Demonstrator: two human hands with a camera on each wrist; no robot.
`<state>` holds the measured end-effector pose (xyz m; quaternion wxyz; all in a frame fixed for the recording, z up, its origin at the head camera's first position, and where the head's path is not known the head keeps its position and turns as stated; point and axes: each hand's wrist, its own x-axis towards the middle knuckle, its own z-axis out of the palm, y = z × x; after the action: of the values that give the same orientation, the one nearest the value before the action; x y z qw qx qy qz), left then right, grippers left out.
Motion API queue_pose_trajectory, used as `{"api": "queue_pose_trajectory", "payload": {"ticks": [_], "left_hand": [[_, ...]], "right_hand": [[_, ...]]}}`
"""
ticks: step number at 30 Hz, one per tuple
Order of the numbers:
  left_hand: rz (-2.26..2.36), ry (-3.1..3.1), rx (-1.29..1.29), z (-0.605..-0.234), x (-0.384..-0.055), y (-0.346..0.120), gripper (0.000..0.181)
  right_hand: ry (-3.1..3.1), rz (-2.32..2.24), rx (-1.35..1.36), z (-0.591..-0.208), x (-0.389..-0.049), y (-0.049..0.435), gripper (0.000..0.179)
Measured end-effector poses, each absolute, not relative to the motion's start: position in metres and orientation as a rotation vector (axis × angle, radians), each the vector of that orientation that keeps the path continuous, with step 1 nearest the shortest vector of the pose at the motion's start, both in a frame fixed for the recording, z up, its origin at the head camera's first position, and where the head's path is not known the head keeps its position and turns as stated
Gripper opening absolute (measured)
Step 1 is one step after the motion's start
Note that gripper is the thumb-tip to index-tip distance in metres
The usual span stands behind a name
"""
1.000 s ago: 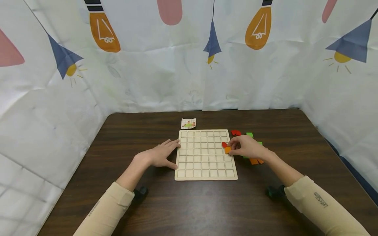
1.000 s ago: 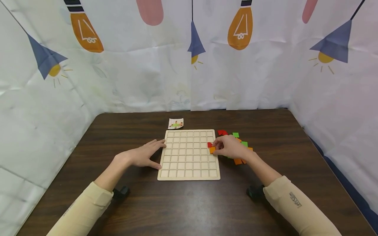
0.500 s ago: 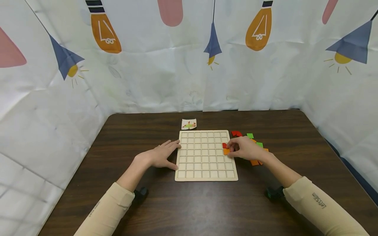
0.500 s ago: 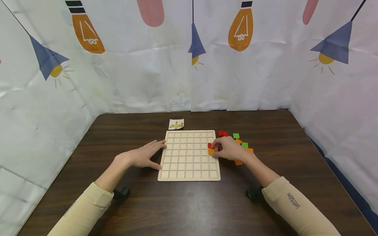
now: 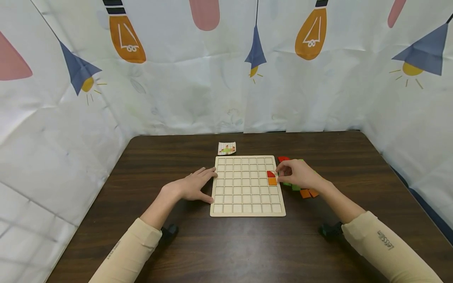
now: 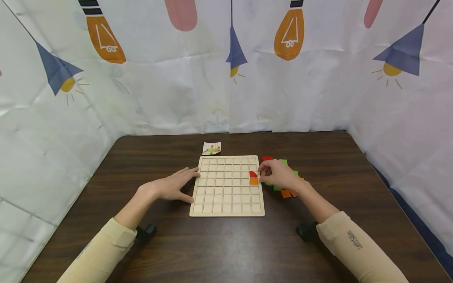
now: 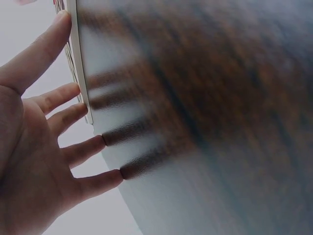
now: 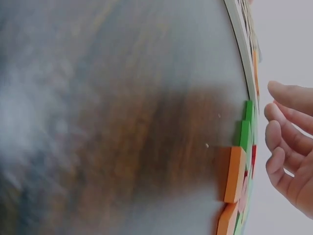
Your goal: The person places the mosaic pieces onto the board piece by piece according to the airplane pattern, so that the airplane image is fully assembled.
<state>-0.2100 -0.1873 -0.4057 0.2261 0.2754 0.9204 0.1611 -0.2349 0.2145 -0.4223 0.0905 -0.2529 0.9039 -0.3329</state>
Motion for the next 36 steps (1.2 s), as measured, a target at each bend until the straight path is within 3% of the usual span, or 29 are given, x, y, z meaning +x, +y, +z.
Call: {"api": "queue_pose_trajectory", "payload": {"ticks": [17,36], "left_hand": [[0.444,2.539,0.752,-0.406,-0.210,-0.187,0.088],[0.443,2.539,0.757,-0.406,-0.209,-0.187,0.089]], "right_hand": [[2.832,-1.065,-0.547,-0.428,-0.258,0.240,0.024],[2.863,-0.938,-0.546,-0.430,-0.282,0.232,0.033]]}}
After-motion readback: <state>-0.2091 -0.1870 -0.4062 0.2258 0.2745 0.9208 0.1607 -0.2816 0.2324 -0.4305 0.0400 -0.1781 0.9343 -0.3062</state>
